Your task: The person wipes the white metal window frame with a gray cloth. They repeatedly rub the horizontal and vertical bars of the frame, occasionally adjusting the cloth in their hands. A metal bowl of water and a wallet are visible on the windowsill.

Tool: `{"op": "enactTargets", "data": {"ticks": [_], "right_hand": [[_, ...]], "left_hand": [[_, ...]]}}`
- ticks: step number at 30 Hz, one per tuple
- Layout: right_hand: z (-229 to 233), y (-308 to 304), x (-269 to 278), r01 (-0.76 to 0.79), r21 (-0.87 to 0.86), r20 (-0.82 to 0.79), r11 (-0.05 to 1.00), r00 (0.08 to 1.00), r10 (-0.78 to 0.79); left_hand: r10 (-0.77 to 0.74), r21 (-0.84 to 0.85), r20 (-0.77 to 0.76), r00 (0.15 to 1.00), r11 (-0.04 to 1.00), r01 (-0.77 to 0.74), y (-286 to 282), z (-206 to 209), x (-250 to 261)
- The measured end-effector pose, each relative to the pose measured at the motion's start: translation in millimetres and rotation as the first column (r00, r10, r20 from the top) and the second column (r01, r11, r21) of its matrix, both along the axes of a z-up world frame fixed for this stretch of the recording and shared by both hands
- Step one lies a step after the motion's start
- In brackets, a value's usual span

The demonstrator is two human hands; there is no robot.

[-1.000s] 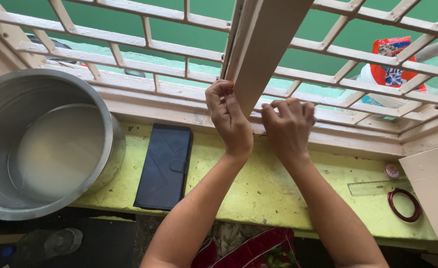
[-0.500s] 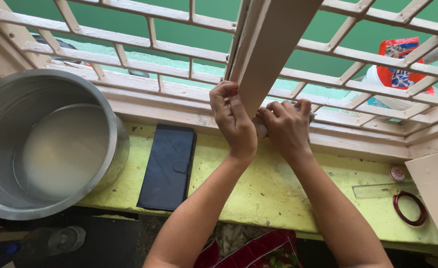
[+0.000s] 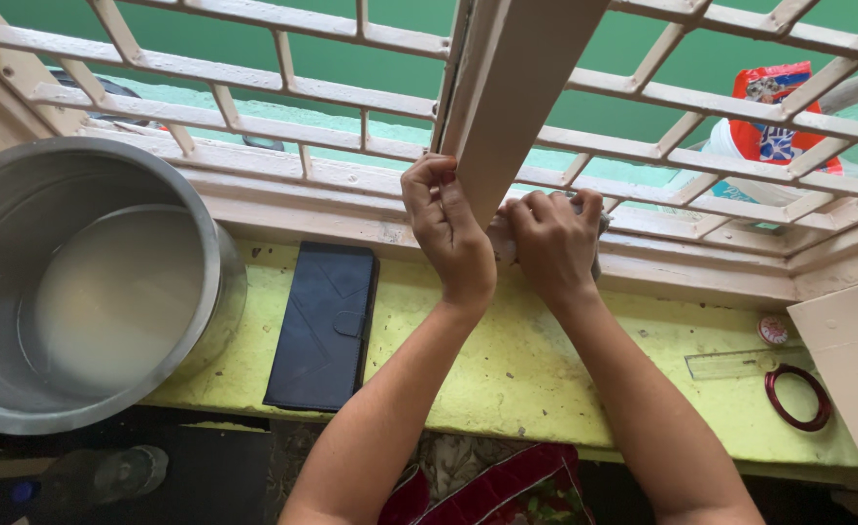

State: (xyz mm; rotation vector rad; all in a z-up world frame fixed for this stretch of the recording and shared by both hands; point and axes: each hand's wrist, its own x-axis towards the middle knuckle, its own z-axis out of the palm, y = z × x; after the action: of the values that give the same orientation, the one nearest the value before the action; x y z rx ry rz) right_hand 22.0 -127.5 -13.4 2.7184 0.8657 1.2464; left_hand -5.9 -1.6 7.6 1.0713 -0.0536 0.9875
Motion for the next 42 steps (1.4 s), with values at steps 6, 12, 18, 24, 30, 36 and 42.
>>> {"op": "enactTargets", "data": {"ticks": [6,12,18,24,30,36,42], "right_hand": [[2.0,-17.0,-6.2,-0.037,0.085,-0.119,0.996,0.992,0.047],[3.9,-12.1,-5.9,-0.059,0.158,-0.091,0.986,0.993,0.074],[3.8,-2.4,2.6,-0.042,0.121,-0.114,0.992,0.992,0.056],[5.4,1.6,2.8,0.012,-0.017,-0.074,1.000,0.997,-0.013],[2.2,9.7,7.0,0.024,-0.083,-0.051,0.996,0.998,-0.028],[-9.2,11.5,7.2,0.146,-0.027,-0.091,0.989,0.985,-0.148],[-19.5,-15.6,-20.5,0.064,0.276,-0.056,0.959,0.997,-0.051]], "left_hand": [[0.005,0.016,-0.006,1.000,1.000,-0.004,0.6,-0.8,0.7],[0.029,0.051,0.001,1.000,0.998,-0.029,1.8,-2.3,0.9],[0.004,0.019,0.013,1.000,1.000,-0.004,1.6,-0.1,0.1],[0.001,0.010,-0.005,1.000,1.000,-0.001,0.8,1.2,-0.6],[-0.005,-0.001,-0.001,1.000,1.000,0.005,-0.3,-0.8,0.1],[0.040,0.047,-0.021,0.999,0.998,-0.039,-0.6,-6.8,1.7],[0.222,0.700,0.475,0.852,0.491,-0.518,-20.9,-24.1,-4.9]]}}
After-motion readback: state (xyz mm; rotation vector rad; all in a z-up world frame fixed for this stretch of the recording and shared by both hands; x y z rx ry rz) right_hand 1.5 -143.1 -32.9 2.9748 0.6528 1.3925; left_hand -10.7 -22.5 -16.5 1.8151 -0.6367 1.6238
